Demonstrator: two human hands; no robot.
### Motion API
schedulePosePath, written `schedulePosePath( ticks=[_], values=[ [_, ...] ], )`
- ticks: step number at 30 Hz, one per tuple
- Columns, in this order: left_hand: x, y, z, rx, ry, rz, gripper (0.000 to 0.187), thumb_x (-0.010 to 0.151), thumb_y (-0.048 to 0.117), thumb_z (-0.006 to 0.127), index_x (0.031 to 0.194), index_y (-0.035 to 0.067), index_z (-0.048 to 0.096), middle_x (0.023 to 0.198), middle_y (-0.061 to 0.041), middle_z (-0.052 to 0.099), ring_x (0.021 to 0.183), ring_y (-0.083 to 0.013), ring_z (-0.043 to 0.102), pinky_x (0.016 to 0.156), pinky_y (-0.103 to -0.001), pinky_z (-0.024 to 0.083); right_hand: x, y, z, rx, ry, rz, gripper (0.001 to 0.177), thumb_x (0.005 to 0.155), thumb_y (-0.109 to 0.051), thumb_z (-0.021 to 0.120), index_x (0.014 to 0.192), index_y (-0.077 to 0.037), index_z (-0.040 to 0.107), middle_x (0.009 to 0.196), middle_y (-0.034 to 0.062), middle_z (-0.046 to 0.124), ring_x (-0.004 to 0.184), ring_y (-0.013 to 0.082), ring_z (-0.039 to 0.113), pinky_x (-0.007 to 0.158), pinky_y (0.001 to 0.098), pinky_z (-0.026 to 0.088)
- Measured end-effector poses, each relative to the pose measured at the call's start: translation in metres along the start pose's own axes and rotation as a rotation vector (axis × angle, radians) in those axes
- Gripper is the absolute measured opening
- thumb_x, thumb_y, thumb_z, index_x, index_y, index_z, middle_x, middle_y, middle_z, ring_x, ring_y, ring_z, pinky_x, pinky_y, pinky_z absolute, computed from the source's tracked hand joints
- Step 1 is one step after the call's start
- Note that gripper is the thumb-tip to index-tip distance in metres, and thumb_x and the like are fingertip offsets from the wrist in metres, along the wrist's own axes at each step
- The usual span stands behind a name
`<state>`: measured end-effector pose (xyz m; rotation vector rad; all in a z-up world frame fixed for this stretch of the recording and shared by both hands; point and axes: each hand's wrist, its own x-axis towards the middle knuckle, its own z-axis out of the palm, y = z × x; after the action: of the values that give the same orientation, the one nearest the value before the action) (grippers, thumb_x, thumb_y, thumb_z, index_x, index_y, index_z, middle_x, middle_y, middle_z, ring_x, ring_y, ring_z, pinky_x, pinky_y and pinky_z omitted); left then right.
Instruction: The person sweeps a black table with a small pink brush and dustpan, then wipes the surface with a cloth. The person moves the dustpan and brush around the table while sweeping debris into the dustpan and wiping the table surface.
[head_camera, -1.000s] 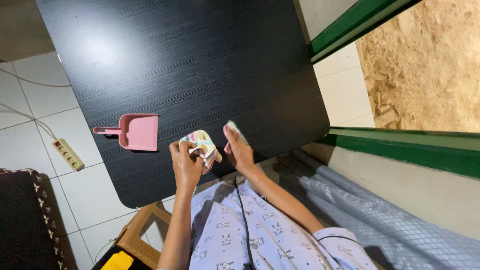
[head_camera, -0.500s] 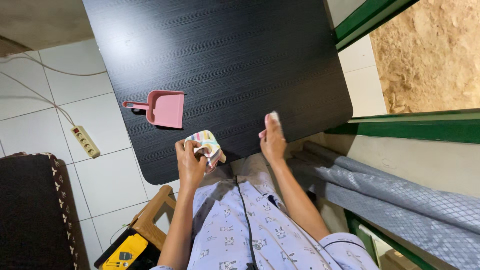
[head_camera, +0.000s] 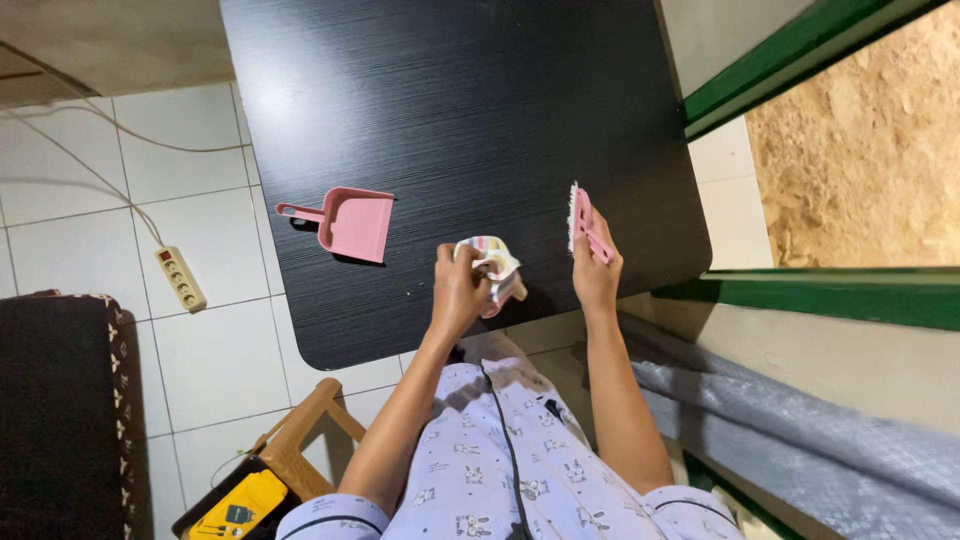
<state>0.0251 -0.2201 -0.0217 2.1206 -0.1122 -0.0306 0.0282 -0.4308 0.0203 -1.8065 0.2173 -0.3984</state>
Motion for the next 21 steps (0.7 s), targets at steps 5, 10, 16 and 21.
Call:
schedulePosePath(
  ticks=[5,10,16,21],
  values=[
    [0.014,0.004,0.02,-0.046,-0.169,0.11,0.082,0.07,0.017,0.086,0.143,0.001,0.051,0.142,-0.043,0.036,0.121,-0.0592,0.047,0.097,-0.057,0.045,0.012,-0.02,0.023,-0.162,-0.076,-0.052,0.043,0.101,0.0,0.055,0.144,0.0,0.057,0.142,0.0118,0.065,0.124,0.0138,0.066,0.103,0.0278,0.052],
    [-0.015,-0.058,-0.026,0.017,0.086,-0.125,0.051,0.088,0.019,0.076,0.135,0.007,0.059,0.135,-0.021,0.062,0.124,-0.041,0.06,0.105,-0.048,0.048,0.018,-0.001,0.08,-0.031,-0.483,-0.106,0.045,0.103,0.001,0.055,0.148,-0.001,0.054,0.145,0.0167,0.064,0.132,0.0232,0.063,0.11,0.0334,0.049],
    [-0.026,-0.169,-0.101,-0.063,0.503,-0.481,0.051,0.094,0.023,0.07,0.136,-0.001,0.053,0.124,-0.018,0.06,0.102,-0.0278,0.068,0.088,-0.038,0.056,0.04,0.056,0.172,-0.504,-0.43,-0.335,0.063,0.088,0.002,0.058,0.151,-0.007,0.051,0.144,0.021,0.06,0.116,0.0353,0.067,0.092,0.0375,0.057],
    [0.022,-0.245,-0.135,-0.065,0.378,-0.537,0.058,0.093,0.032,0.073,0.133,-0.005,0.053,0.109,-0.017,0.066,0.085,-0.0239,0.07,0.081,-0.036,0.055,-0.024,0.052,0.228,-0.532,-0.476,-0.054,0.061,0.087,0.0,0.057,0.146,-0.012,0.05,0.144,0.0174,0.062,0.09,0.0329,0.073,0.082,0.0386,0.058]
  ],
)
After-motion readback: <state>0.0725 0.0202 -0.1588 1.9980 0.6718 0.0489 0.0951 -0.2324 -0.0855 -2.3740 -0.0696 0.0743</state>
